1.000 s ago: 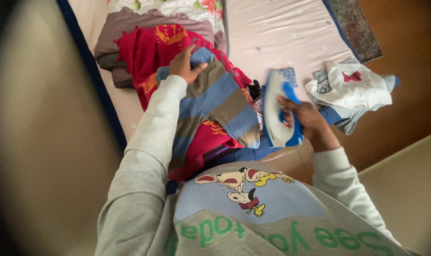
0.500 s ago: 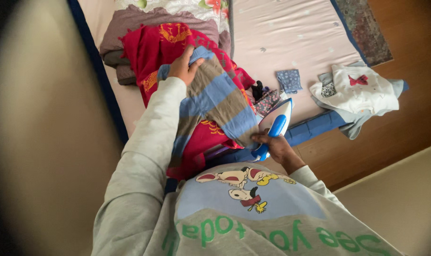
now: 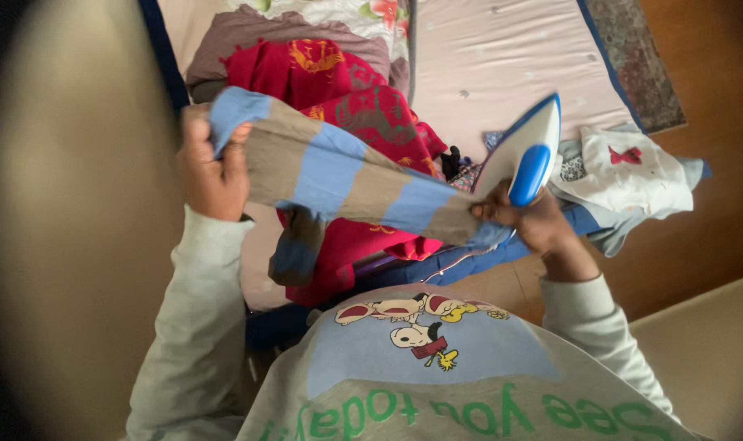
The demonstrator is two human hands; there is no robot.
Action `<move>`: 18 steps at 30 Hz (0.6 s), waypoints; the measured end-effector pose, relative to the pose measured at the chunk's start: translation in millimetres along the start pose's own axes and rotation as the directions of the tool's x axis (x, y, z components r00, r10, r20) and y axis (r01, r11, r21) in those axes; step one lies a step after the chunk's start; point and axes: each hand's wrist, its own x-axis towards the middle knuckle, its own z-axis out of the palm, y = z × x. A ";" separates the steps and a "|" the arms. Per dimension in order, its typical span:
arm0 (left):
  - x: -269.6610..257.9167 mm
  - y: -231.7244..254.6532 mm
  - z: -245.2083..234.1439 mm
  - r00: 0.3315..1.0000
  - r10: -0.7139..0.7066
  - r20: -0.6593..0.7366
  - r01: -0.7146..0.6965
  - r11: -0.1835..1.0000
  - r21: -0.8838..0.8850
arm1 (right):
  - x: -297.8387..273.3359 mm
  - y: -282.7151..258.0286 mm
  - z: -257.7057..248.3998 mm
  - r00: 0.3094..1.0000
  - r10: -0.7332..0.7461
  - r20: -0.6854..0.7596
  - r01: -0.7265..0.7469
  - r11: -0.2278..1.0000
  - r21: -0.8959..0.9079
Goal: The person irons several pieces of clothing on a bed using a handheld electric iron. They smooth and press a striped garment, then a floral-patterned item, repeatedly adjusting the fabric and moving the iron across the surfaces.
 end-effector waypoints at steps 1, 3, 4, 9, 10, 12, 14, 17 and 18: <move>-4.4 -2.5 -5.5 0.999 -0.006 -0.044 0.006 1.000 -0.010 | 7.2 -15.7 5.6 1.000 -0.007 0.026 0.007 1.000 -0.003; -6.7 -23.8 -7.4 0.993 -0.019 -0.120 0.019 1.000 0.004 | 24.8 -40.9 14.1 0.998 -0.039 0.046 0.042 0.997 -0.068; -7.9 -40.6 -5.0 0.987 -0.026 -0.158 0.028 1.000 0.011 | 38.8 -48.4 18.8 0.997 -0.065 0.042 0.070 0.989 -0.129; -8.3 -128.8 53.0 0.924 -0.313 -0.220 0.383 0.770 0.510 | 131.1 -45.0 42.2 0.993 0.121 0.012 -0.107 0.918 -0.381; -16.6 -137.8 64.5 0.904 -0.372 -0.210 0.417 0.657 0.629 | 136.3 -35.7 41.7 0.991 0.137 0.007 -0.124 0.918 -0.376; -50.2 -147.7 77.8 0.810 -0.579 -0.095 0.483 0.566 0.668 | 145.6 -16.9 38.0 0.984 0.175 0.011 -0.159 0.914 -0.374; -89.7 -153.0 78.2 0.707 -0.702 -0.091 0.625 0.559 0.545 | 145.2 1.7 34.2 0.978 0.206 -0.010 -0.195 0.909 -0.368; -155.2 -157.6 66.0 0.524 -0.848 -0.084 0.806 0.461 0.370 | 129.8 18.8 29.4 0.975 0.222 -0.016 -0.220 0.946 -0.236; -175.0 -158.1 64.0 0.524 -0.847 -0.095 0.819 0.470 0.329 | 123.5 21.1 29.1 0.975 0.223 -0.012 -0.221 0.960 -0.171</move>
